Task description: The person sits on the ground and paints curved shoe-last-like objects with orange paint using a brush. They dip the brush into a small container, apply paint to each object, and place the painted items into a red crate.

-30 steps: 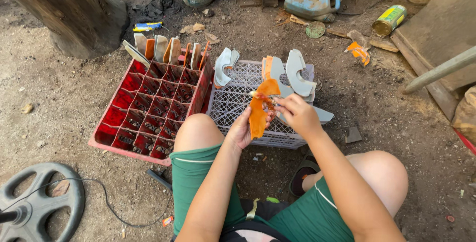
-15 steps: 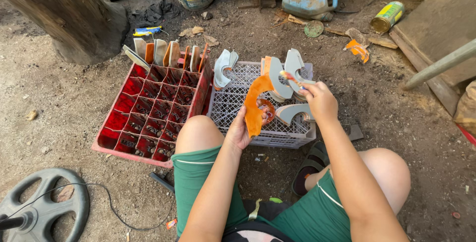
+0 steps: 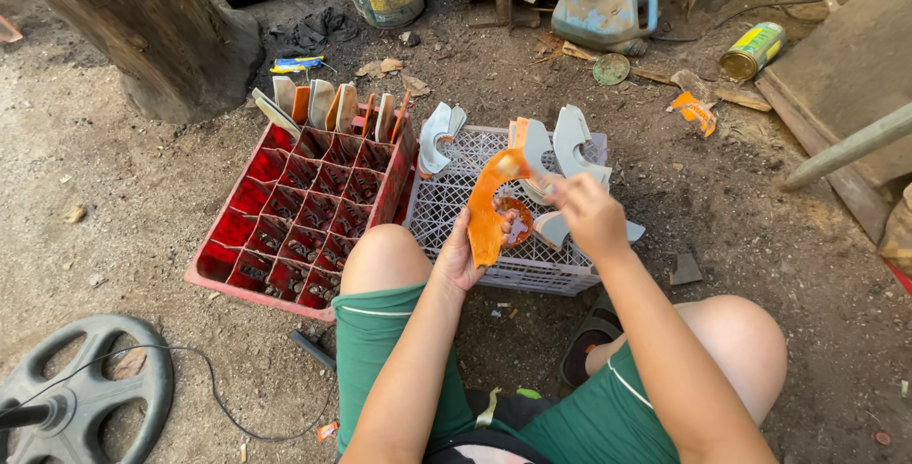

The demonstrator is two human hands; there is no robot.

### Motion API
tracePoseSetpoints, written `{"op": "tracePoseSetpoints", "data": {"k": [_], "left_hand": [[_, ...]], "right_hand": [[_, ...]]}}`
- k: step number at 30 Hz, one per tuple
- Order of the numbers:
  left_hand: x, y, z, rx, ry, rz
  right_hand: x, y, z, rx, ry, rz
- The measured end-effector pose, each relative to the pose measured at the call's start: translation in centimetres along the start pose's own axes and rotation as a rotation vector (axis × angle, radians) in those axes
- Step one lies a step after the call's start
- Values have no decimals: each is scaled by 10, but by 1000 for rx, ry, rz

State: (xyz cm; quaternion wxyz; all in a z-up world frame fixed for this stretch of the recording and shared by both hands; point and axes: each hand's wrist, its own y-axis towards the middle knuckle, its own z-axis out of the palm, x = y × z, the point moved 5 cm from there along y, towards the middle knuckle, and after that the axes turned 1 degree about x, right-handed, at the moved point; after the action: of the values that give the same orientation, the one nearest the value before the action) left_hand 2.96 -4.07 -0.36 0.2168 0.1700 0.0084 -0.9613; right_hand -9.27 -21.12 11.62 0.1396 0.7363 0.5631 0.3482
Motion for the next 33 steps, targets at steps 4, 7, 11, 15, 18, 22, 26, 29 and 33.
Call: {"op": "tracePoseSetpoints", "data": {"k": [4, 7, 11, 15, 18, 22, 26, 29, 33], "left_hand": [[1, -2, 1, 17, 46, -7], [3, -2, 3, 9, 61, -74], [5, 2, 1, -37, 115, -91], [9, -4, -2, -38, 167, -125], [5, -1, -3, -70, 165, -128], [3, -3, -3, -54, 129, -124], [-4, -11, 14, 30, 167, -67], [-17, -14, 30, 70, 117, 16], [-26, -18, 43, 57, 133, 61]], "right_hand": [[1, -2, -6, 88, -136, 26], [-7, 1, -17, -31, -59, 228], [8, 5, -9, 68, 26, -103], [-2, -7, 0, 99, -12, 184], [0, -1, 1, 67, 70, 80], [-13, -6, 14, 133, 46, 112], [-40, -8, 33, 266, -58, 371], [-35, -6, 48, 373, -126, 337], [-21, 8, 38, 384, -99, 475]]}}
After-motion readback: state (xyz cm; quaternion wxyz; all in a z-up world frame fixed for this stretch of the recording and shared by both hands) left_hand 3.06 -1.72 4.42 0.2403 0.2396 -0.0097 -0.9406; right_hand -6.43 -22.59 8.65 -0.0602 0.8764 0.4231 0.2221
